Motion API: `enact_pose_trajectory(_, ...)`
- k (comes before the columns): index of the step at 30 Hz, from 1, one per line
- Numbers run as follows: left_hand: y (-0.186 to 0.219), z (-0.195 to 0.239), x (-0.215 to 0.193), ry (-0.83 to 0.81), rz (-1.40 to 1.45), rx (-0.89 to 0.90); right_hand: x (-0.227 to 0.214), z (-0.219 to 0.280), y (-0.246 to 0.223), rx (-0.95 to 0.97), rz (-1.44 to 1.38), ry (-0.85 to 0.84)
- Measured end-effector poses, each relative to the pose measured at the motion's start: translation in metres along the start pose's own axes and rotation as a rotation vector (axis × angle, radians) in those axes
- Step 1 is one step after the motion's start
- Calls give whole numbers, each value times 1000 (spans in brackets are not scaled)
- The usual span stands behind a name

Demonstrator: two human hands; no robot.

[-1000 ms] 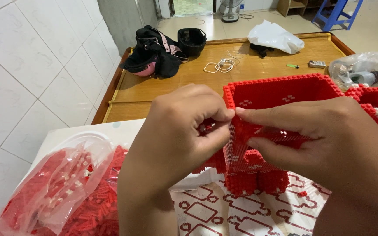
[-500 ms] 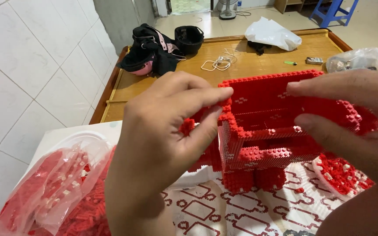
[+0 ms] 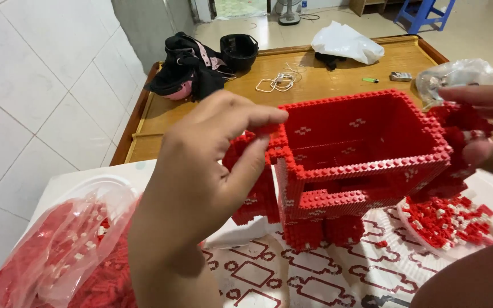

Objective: The person assembles a red plastic brick model, following a printed instruction sheet. They attach small red bricks to a larger red structure and then place individual bricks onto the instruction diagram.

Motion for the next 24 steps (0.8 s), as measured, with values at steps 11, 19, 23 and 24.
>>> enact_pose_trajectory(11,3,-1,12,-76,-56,62,-7,16,-59,273,150,-121)
enact_pose_trajectory(19,1,-1,12,-59,-84,28,-8,22,-71,469,321,-231)
enact_pose_trajectory(23,3,-2,11,-58,-92,13,-12,20,-69,427,325,-194)
enact_pose_trajectory(24,4,-3,9,-47,-118,15,-12,20,-68,452,322,-212)
Point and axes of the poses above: each hand's wrist, its own z-axis away from the middle knuckle, its own x-axis out of the palm, y = z × x, the point moved 8 cm from there along -z, towards the middle knuckle, and after that the axes turned 1 degree about z, right-handed, at the moved point
